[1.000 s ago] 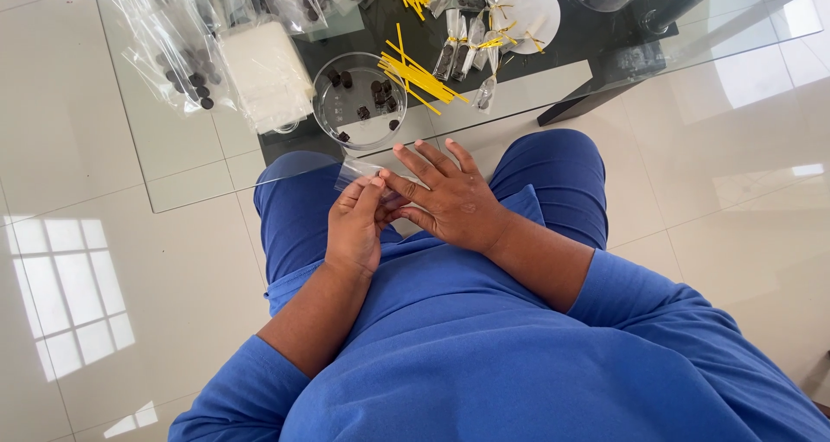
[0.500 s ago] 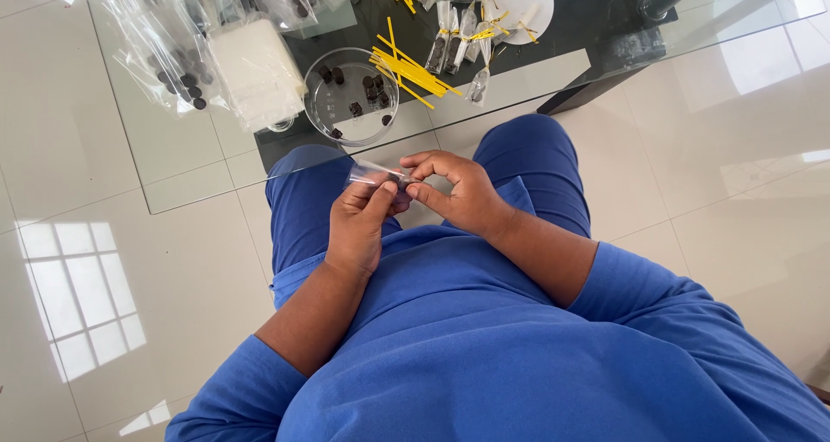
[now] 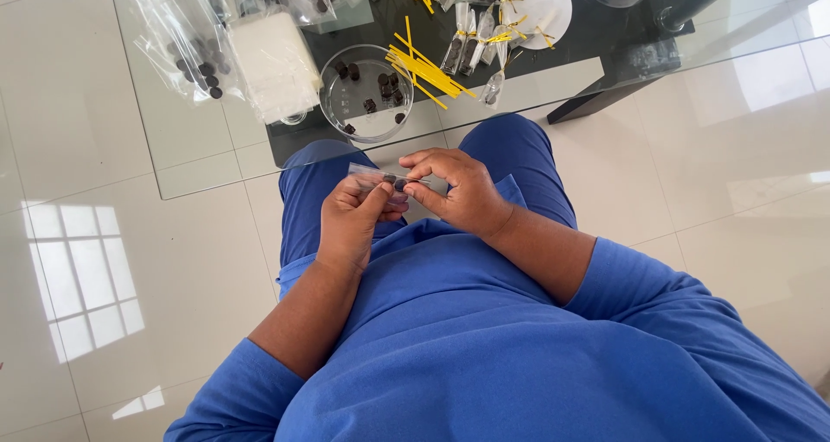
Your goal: Packing small black components into plastic bags and sealing them with yellow twist ties on a glass table.
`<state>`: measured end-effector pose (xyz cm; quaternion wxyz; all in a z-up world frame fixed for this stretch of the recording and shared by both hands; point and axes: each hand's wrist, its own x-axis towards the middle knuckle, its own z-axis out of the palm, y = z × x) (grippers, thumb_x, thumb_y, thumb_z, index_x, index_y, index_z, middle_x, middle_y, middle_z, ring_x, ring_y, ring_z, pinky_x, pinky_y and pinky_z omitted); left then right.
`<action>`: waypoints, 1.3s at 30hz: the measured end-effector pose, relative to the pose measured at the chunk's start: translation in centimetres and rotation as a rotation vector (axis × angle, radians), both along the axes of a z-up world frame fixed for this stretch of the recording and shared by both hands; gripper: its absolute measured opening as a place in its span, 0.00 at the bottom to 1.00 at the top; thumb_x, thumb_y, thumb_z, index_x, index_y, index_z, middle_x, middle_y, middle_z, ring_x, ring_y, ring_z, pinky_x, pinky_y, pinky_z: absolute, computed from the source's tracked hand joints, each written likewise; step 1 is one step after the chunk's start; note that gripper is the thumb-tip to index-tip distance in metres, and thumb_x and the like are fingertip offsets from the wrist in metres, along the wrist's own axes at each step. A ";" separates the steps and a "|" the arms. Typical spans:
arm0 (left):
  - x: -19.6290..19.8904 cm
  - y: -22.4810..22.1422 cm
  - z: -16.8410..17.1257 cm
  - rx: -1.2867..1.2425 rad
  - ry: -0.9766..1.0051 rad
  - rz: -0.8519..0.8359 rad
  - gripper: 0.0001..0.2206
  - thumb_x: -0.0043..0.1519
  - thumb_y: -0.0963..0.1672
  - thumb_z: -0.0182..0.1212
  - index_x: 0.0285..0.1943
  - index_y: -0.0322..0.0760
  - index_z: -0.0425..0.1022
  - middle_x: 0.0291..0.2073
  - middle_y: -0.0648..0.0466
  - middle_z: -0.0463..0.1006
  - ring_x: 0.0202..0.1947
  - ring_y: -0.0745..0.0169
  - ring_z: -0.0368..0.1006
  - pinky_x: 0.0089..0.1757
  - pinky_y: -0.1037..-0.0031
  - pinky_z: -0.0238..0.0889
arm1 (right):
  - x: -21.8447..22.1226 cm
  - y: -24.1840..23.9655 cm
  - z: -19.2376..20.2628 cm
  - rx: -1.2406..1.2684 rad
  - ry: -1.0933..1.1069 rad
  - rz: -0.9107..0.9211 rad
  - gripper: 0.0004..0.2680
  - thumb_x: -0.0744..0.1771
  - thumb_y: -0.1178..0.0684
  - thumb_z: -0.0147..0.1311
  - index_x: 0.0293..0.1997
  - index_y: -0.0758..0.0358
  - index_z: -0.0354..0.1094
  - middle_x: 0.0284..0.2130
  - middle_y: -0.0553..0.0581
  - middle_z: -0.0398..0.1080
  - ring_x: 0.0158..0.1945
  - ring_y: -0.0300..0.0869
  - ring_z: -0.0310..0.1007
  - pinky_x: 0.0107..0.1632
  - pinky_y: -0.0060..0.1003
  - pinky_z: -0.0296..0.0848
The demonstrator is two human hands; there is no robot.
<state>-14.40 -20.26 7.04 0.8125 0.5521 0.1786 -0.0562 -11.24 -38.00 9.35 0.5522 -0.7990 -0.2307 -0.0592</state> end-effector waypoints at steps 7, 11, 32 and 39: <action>-0.2 0.4 -0.1 0.074 -0.088 -0.003 0.04 0.62 0.37 0.65 0.41 0.25 0.76 0.26 0.34 0.81 0.25 0.50 0.83 0.29 0.71 0.80 | 0.2 -0.4 -0.7 -0.031 0.077 0.022 0.01 0.67 0.57 0.62 0.40 0.58 0.76 0.35 0.58 0.79 0.44 0.52 0.80 0.52 0.47 0.73; -0.3 0.2 -0.4 0.124 -0.139 -0.007 0.04 0.62 0.37 0.65 0.41 0.24 0.77 0.25 0.34 0.81 0.26 0.52 0.83 0.30 0.72 0.80 | 0.2 -0.2 -2.1 0.042 0.215 0.048 0.03 0.67 0.55 0.63 0.43 0.55 0.76 0.31 0.52 0.79 0.41 0.42 0.79 0.52 0.41 0.72; -0.5 0.1 -0.6 0.116 -0.178 -0.001 0.06 0.63 0.37 0.64 0.47 0.27 0.77 0.30 0.41 0.82 0.31 0.62 0.82 0.36 0.74 0.81 | -0.2 -0.8 -2.0 0.253 0.430 0.138 0.10 0.67 0.58 0.62 0.54 0.63 0.71 0.34 0.58 0.80 0.42 0.36 0.77 0.53 0.36 0.72; -0.7 -0.4 0.1 0.130 -0.198 0.008 0.06 0.62 0.37 0.66 0.46 0.27 0.77 0.28 0.40 0.82 0.29 0.59 0.82 0.33 0.73 0.81 | -0.6 -1.0 -1.5 0.321 0.534 0.140 0.08 0.67 0.60 0.61 0.52 0.68 0.73 0.31 0.61 0.80 0.39 0.37 0.79 0.50 0.33 0.75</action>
